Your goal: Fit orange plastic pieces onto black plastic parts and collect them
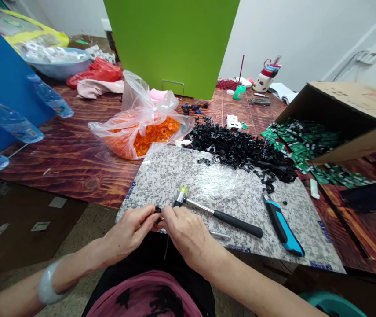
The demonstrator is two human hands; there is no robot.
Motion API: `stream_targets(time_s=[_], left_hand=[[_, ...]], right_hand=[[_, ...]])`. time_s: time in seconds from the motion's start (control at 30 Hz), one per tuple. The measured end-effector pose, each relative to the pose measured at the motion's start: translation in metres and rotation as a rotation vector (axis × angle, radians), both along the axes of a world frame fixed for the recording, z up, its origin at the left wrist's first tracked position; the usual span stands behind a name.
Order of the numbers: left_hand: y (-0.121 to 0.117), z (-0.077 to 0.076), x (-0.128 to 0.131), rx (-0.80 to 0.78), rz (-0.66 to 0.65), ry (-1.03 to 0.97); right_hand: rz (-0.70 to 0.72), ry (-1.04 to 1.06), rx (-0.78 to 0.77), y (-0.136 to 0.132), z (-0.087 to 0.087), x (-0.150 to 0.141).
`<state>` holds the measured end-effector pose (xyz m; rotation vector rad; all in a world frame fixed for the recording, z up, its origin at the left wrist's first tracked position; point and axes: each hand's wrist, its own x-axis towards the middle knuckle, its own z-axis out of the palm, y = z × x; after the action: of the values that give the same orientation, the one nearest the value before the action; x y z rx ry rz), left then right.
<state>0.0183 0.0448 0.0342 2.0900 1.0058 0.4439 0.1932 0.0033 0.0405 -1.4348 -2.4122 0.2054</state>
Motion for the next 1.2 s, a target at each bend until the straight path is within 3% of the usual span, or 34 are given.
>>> stream_targets(time_s=[0.27, 0.43, 0.67, 0.97, 1.2], left_hand=[[0.001, 0.0, -0.004, -0.468, 0.052, -0.259], [0.0, -0.006, 0.001, -0.608, 0.099, -0.398], [0.001, -0.009, 0.003, -0.597, 0.191, -0.498], [0.001, -0.005, 0.001, -0.592, 0.119, -0.384], [-0.004, 0.01, -0.005, -0.289, -0.106, -0.108]], right_hand=[[-0.048, 0.143, -0.013, -0.003, -0.003, 0.002], [-0.044, 0.2, -0.04, -0.004, -0.004, 0.003], [-0.002, 0.37, 0.053, 0.001, -0.009, 0.005], [0.07, 0.498, 0.071, 0.001, -0.019, 0.013], [0.083, 0.389, -0.309, -0.003, 0.008, 0.021]])
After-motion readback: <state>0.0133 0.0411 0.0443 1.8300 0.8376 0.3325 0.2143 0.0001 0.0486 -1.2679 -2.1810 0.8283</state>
